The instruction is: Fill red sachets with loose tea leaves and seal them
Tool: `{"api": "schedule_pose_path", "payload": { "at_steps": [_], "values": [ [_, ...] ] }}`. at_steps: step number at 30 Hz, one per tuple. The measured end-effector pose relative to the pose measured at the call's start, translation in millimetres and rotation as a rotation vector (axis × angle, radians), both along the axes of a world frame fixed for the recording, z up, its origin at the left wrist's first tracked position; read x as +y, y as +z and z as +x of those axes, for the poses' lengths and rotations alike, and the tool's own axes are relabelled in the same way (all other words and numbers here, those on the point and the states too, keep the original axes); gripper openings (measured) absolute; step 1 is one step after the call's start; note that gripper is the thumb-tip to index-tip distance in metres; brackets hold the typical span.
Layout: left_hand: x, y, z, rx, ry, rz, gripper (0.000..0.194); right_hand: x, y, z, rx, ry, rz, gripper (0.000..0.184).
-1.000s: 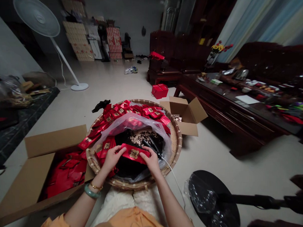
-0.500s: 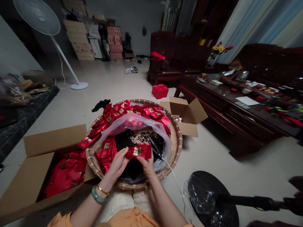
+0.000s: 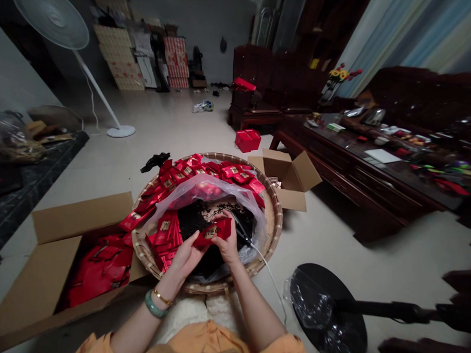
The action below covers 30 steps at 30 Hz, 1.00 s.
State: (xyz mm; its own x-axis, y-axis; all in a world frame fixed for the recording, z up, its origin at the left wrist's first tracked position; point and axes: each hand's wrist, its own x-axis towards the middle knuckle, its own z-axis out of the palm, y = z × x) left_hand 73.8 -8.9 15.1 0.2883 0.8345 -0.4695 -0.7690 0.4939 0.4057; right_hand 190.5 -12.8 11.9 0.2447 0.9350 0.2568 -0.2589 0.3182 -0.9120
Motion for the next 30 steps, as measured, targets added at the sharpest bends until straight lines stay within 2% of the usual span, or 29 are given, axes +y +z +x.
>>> {"api": "schedule_pose_path", "payload": {
  "at_steps": [2,6,12,17,22,30],
  "values": [
    [0.2,1.5,0.1,-0.015,-0.008,-0.005,0.017,1.4,2.1,-0.3,0.022,0.022,0.026,0.061],
    [1.7,-2.5,-0.9,-0.040,0.024,-0.030,0.018,5.9,3.2,-3.4,0.098,-0.055,0.066,0.045],
    [1.9,-6.7,-0.1,-0.088,0.111,-0.040,0.017,4.6,6.2,-10.8,-0.016,-0.012,0.033,0.049],
    [1.7,-7.6,3.9,-0.095,0.169,-0.057,0.019,3.6,8.9,-18.3,0.076,0.008,0.162,0.037],
    [5.2,-14.7,4.5,-0.122,0.261,-0.197,0.023,-0.2,13.4,-24.9,0.055,0.049,0.185,0.043],
    [16.2,-32.6,5.8,-0.207,0.241,-0.242,0.025,-6.1,17.7,-30.5,0.006,0.095,0.242,0.047]
  ]
}}
